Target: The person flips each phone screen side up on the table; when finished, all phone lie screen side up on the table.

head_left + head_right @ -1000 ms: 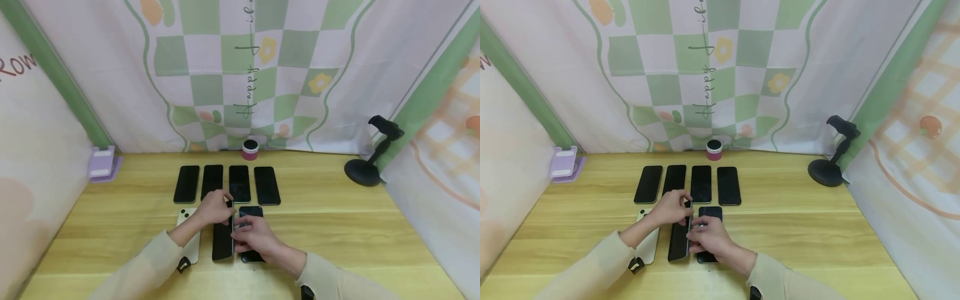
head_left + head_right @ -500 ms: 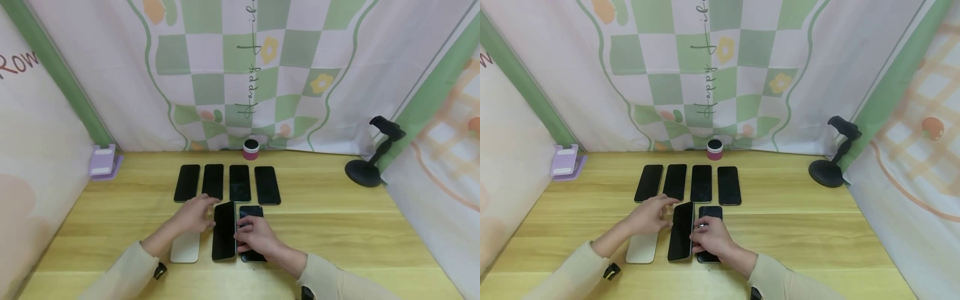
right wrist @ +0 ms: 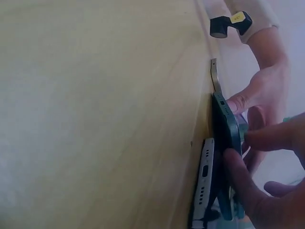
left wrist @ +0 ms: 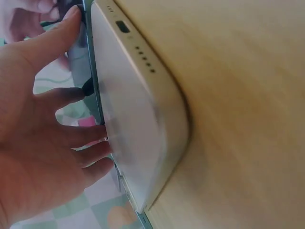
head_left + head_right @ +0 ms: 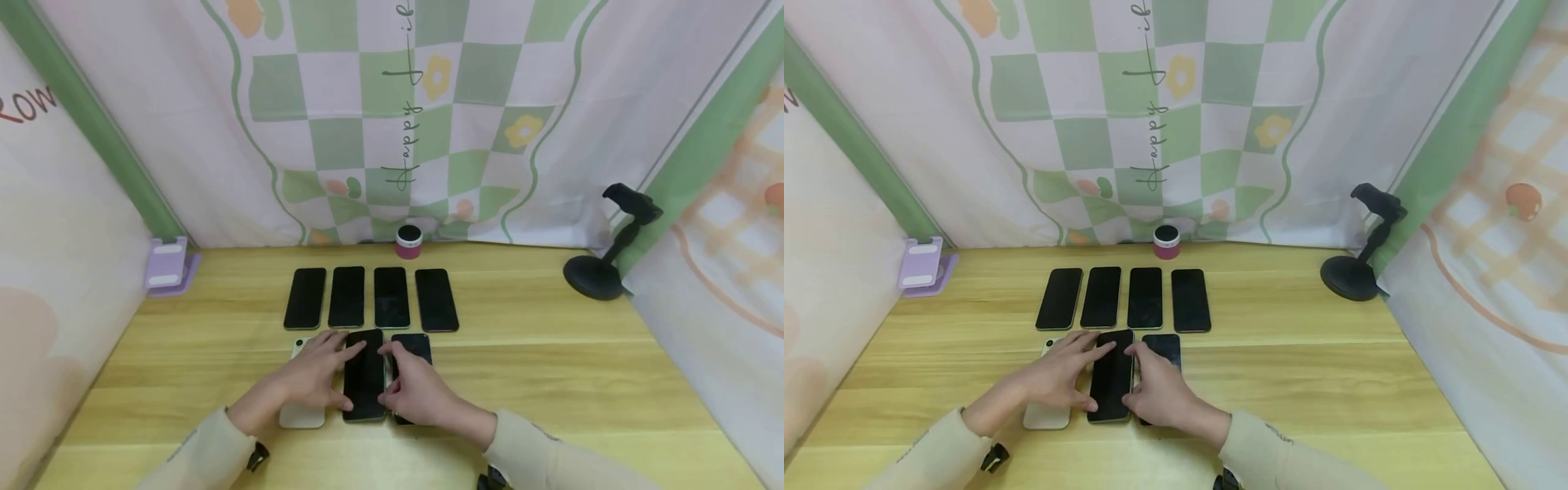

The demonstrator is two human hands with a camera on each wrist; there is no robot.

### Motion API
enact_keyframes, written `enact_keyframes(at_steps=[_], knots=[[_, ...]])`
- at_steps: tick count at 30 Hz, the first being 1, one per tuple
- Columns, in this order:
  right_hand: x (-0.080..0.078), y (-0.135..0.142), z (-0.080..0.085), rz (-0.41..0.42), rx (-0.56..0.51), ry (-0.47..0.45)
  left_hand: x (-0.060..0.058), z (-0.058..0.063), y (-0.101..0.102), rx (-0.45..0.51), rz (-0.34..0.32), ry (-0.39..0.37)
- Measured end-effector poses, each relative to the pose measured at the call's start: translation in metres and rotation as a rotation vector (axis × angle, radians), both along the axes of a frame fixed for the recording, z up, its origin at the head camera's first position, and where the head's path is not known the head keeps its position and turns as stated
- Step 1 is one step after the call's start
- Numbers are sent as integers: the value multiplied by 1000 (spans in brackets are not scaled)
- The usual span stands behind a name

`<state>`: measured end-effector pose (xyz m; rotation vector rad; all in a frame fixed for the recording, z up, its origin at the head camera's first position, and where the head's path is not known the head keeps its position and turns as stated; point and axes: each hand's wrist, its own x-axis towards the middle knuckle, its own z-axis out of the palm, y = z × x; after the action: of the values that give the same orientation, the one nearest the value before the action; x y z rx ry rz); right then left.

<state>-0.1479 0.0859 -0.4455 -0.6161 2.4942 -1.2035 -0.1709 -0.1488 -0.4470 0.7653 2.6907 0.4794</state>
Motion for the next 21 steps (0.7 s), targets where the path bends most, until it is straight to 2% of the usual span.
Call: enact_keyframes(at_steps=[4, 11, 15, 21], knots=[[1, -7, 4, 101, 183, 61, -2, 0, -1, -3, -19, 8], [1, -26, 11, 255, 493, 86, -2, 0, -2, -2, -15, -7], [2, -28, 9, 301, 579, 136, -2, -1, -2, -9, -14, -14], [4, -21, 6, 326, 666, 332, -4, -1, -1, -27, -18, 6]])
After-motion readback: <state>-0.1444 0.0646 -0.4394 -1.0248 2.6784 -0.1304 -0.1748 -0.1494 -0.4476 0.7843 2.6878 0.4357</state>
